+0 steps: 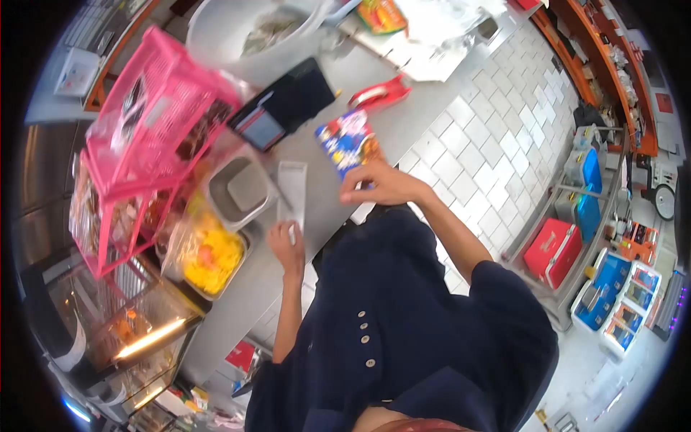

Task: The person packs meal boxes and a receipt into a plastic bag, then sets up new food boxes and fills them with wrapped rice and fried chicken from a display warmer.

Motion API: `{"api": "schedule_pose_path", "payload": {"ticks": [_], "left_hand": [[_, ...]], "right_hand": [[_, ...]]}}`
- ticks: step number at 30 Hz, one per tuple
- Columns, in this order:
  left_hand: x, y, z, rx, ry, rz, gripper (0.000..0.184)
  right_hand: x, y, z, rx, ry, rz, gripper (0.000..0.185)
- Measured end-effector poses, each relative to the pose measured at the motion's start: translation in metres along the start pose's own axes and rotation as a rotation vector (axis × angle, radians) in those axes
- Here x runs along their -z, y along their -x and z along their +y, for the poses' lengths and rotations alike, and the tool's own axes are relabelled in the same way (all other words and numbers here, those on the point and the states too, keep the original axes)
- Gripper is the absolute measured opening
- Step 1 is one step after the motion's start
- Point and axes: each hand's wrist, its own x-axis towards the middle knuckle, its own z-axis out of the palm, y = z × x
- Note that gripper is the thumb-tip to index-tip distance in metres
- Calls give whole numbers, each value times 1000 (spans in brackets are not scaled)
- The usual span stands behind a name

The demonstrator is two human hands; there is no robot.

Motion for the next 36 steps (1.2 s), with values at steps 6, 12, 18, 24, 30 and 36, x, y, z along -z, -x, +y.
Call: {"api": "schedule_pose_path", "payload": {"ticks": [6, 12, 18, 24, 30, 36], "left_hand": [[-59, -29, 145, -9, 160, 85, 14], [-109, -89, 286, -125, 383, 6, 20], [-139, -129, 338, -76, 326, -250, 7], [-151, -165, 373, -21, 296, -166, 8], [-170, -158, 382, 122, 296, -107, 7], [-188, -176, 398, 116, 371, -153, 10]], "right_hand": [[251, 15, 127, -73, 385, 773, 13], [441, -15, 164, 115, 1009, 929, 20], [547, -83, 201, 59, 1500, 677, 27], [612, -165, 209, -98, 1350, 197, 34], [607, -168, 227, 81, 1353, 342, 23], [610, -163, 175, 98, 1114, 347, 15]]}}
